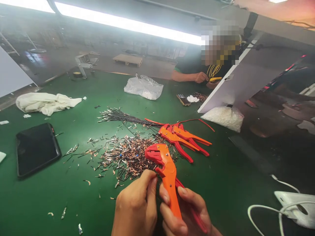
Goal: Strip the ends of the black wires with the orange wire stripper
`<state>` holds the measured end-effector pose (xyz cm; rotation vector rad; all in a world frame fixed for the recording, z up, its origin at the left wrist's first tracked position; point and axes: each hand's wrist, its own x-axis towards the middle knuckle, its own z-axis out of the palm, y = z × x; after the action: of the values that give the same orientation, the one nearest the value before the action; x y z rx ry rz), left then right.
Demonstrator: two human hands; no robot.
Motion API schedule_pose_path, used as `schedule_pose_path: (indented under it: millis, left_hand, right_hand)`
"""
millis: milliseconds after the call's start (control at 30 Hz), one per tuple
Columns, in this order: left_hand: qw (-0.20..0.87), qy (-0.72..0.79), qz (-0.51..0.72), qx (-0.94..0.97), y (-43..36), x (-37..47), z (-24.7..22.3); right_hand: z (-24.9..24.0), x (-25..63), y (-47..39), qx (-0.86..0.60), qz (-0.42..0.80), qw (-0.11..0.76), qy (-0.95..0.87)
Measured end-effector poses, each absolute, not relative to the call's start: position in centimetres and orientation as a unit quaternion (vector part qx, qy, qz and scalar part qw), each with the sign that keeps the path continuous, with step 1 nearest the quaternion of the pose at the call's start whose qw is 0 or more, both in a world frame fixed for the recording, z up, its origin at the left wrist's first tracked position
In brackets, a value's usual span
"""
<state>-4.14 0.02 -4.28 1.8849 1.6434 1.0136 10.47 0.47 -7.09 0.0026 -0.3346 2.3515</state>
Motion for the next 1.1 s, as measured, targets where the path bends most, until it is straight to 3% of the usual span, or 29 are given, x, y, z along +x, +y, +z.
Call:
schedule_pose_path:
  millis: [400,667,767,933,1100]
  left_hand:
    - [0.161,0.691,0.151,0.688,0.4,-4.6,-4.8]
    - [0.212,0.695,0.071,0.684,0.9,-5.5,-5.3]
    - [0.210,0.702,0.107,0.672,0.9,-5.6,-5.4]
    - [0.213,0.692,0.294,0.624,0.6,-5.2,-4.7]
    - [0.132,0.714,0.444,0.525,0.4,-5.0,-3.6]
  right_hand:
    - [-8.4,10.3,0.7,-0.128,0.917,0.353,-0.137]
    - [-10.0,10.3,1.3,-0.152,0.920,0.330,-0.146]
    - [-9.3,10.2,1.0,-0.172,0.913,0.339,-0.148]
    - [-7.3,10.2,0.3,-0.125,0.902,0.369,-0.185]
    - [-6.4,11.4,0.0,-0.139,0.917,0.335,-0.167]
